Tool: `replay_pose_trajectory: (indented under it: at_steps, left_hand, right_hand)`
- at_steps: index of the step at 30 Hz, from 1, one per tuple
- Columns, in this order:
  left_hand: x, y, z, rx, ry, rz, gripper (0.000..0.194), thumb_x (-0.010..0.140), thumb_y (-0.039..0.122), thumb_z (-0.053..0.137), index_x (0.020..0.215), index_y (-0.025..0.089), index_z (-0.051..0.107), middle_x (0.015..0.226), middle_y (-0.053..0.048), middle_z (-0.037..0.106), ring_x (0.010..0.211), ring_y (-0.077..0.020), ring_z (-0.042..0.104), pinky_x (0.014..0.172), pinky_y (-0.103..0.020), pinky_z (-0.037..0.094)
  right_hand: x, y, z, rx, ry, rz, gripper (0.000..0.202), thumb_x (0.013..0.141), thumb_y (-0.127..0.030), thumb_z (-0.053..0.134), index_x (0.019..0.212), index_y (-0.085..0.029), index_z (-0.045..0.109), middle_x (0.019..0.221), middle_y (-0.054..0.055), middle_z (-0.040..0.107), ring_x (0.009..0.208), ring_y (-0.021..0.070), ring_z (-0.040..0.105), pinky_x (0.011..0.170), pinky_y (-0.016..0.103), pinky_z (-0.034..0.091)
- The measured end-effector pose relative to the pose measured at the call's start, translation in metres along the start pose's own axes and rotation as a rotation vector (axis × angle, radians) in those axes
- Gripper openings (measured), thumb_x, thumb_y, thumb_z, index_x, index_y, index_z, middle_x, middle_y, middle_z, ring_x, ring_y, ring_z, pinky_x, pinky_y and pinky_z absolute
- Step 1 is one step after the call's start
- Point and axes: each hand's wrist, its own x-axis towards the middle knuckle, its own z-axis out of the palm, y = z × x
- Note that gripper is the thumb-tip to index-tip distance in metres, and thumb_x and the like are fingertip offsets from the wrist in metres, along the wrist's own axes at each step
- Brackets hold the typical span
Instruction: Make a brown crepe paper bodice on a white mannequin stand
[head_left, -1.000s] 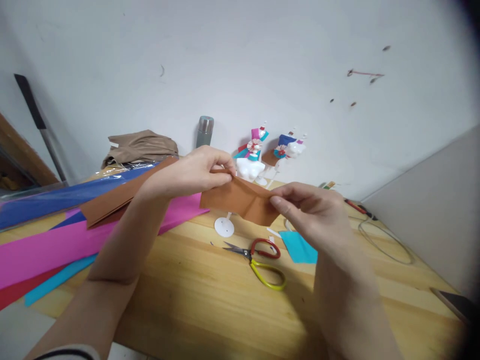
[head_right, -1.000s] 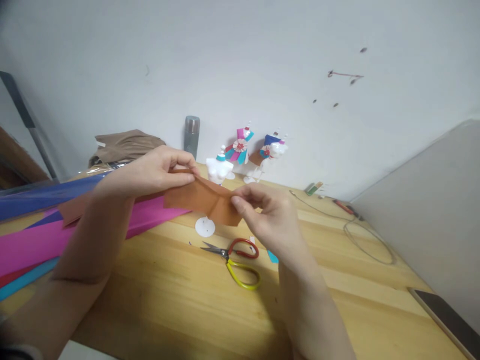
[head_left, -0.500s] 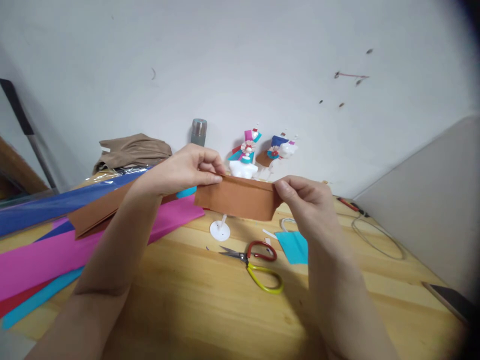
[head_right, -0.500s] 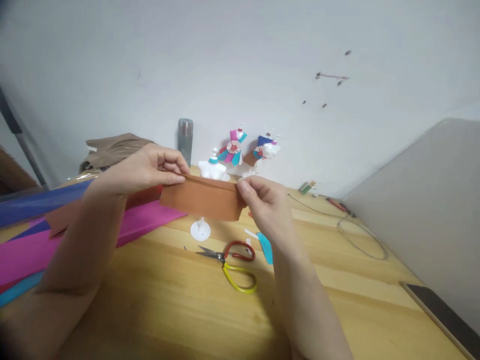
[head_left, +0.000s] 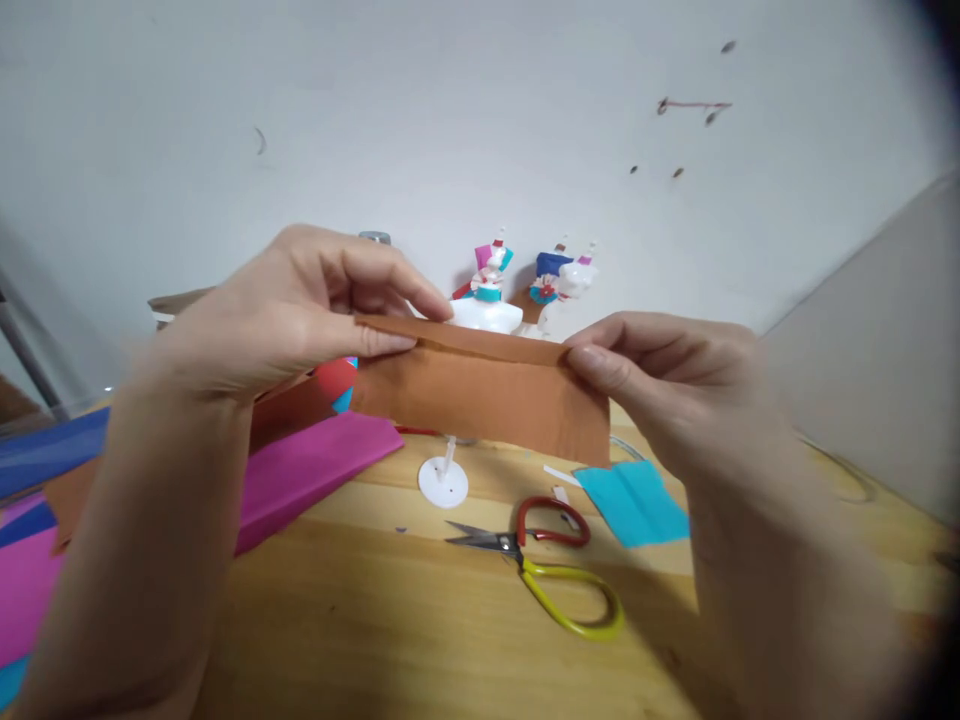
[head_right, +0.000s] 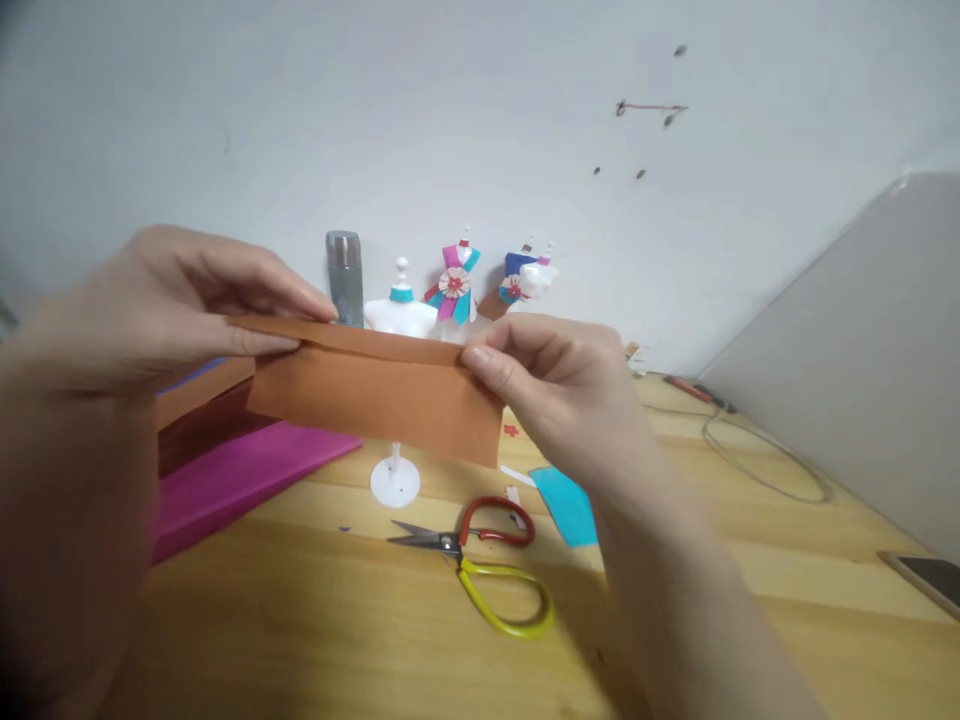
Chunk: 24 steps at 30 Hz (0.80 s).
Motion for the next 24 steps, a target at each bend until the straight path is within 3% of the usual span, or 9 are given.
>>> replay_pose_trajectory:
  at_steps: [4, 9, 12, 19, 24]
  left_hand:
    - [-0.001, 0.001, 0.001, 0.006, 0.082, -0.021, 0.023, 0.068, 0.021, 0.072, 0.091, 0.022, 0.078, 0.079, 0.007, 0.071, 0.08, -0.0091, 0.07, 0.071, -0.017, 0.05]
    - [-0.001, -0.008, -0.001, 0.038, 0.086, -0.05, 0.027, 0.072, 0.028, 0.073, 0.096, 0.018, 0.08, 0.088, 0.002, 0.075, 0.099, -0.0216, 0.073, 0.081, -0.026, 0.055]
    - [0.0, -0.013, -0.003, 0.013, 0.093, -0.086, 0.024, 0.07, 0.028, 0.076, 0.09, 0.016, 0.081, 0.085, -0.003, 0.077, 0.095, -0.026, 0.073, 0.081, -0.031, 0.057]
    - [0.004, -0.021, -0.006, -0.013, 0.098, -0.081, 0.047, 0.069, 0.02, 0.075, 0.115, 0.014, 0.077, 0.082, -0.005, 0.076, 0.077, -0.0173, 0.069, 0.068, -0.027, 0.056]
    - [0.008, -0.022, -0.006, 0.083, 0.091, -0.144, 0.027, 0.069, 0.015, 0.075, 0.096, 0.013, 0.078, 0.08, -0.005, 0.073, 0.077, -0.0173, 0.068, 0.069, -0.027, 0.056]
  right_hand:
    - [0.0, -0.001, 0.002, -0.041, 0.051, -0.034, 0.026, 0.085, -0.043, 0.076, 0.068, -0.023, 0.07, 0.061, -0.001, 0.06, 0.056, 0.0119, 0.05, 0.048, 0.025, 0.037]
    - [0.004, 0.0, 0.002, -0.032, 0.022, -0.016, 0.028, 0.076, -0.046, 0.08, 0.069, -0.022, 0.07, 0.059, 0.0, 0.061, 0.055, 0.0123, 0.051, 0.047, 0.025, 0.041]
    - [0.007, 0.0, 0.001, 0.013, 0.012, -0.008, 0.024, 0.075, -0.043, 0.081, 0.071, -0.022, 0.07, 0.059, 0.0, 0.062, 0.055, 0.0131, 0.054, 0.048, 0.027, 0.045]
    - [0.009, 0.006, 0.007, 0.074, 0.038, -0.036, 0.02, 0.077, -0.037, 0.075, 0.068, -0.023, 0.066, 0.059, 0.0, 0.062, 0.053, 0.0124, 0.055, 0.047, 0.026, 0.046]
    - [0.008, 0.005, 0.008, -0.007, 0.054, -0.005, 0.015, 0.075, -0.033, 0.071, 0.069, -0.022, 0.064, 0.054, -0.003, 0.056, 0.042, 0.0082, 0.044, 0.038, 0.024, 0.032]
